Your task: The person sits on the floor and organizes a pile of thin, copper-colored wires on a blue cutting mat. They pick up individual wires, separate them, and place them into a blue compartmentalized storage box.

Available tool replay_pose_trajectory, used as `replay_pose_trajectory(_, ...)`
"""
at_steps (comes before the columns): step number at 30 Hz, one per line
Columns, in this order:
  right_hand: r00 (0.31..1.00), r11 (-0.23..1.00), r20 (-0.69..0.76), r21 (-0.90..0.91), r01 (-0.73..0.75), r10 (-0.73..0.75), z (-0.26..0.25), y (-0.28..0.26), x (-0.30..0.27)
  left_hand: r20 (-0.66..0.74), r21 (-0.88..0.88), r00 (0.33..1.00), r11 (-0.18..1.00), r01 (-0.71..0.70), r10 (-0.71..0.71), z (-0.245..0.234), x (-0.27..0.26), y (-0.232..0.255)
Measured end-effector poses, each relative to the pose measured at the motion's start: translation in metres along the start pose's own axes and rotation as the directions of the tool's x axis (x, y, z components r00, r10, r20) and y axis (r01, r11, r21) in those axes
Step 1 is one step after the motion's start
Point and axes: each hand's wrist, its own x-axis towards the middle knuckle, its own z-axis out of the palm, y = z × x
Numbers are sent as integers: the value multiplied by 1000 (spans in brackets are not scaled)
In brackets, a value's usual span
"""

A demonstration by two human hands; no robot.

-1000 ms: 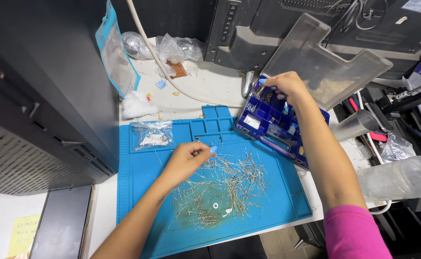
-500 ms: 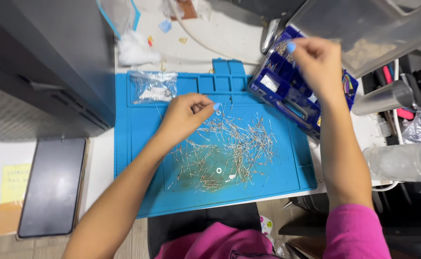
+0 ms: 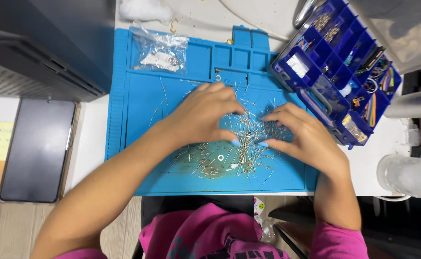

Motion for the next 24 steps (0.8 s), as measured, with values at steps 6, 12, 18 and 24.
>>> replay_pose_trajectory(6, 999, 999, 52, -48, 3, 0, 13, 18, -6, 148, 46, 987, 996, -75, 68, 22, -3, 9)
replay_pose_trajectory(12, 999, 985, 9, 169, 30, -32, 24, 17, -5, 141, 75, 990, 997, -16, 5, 26, -3, 1)
replay_pose_trajectory(18, 995, 997, -99, 80, 9, -1, 9, 16, -5, 94, 101, 995, 994, 33, -43, 14, -5, -11)
replay_pose_trajectory(24, 999, 999, 29, -18, 47, -46, 19, 10, -1, 34, 27, 999, 999, 35, -36, 8, -3, -8)
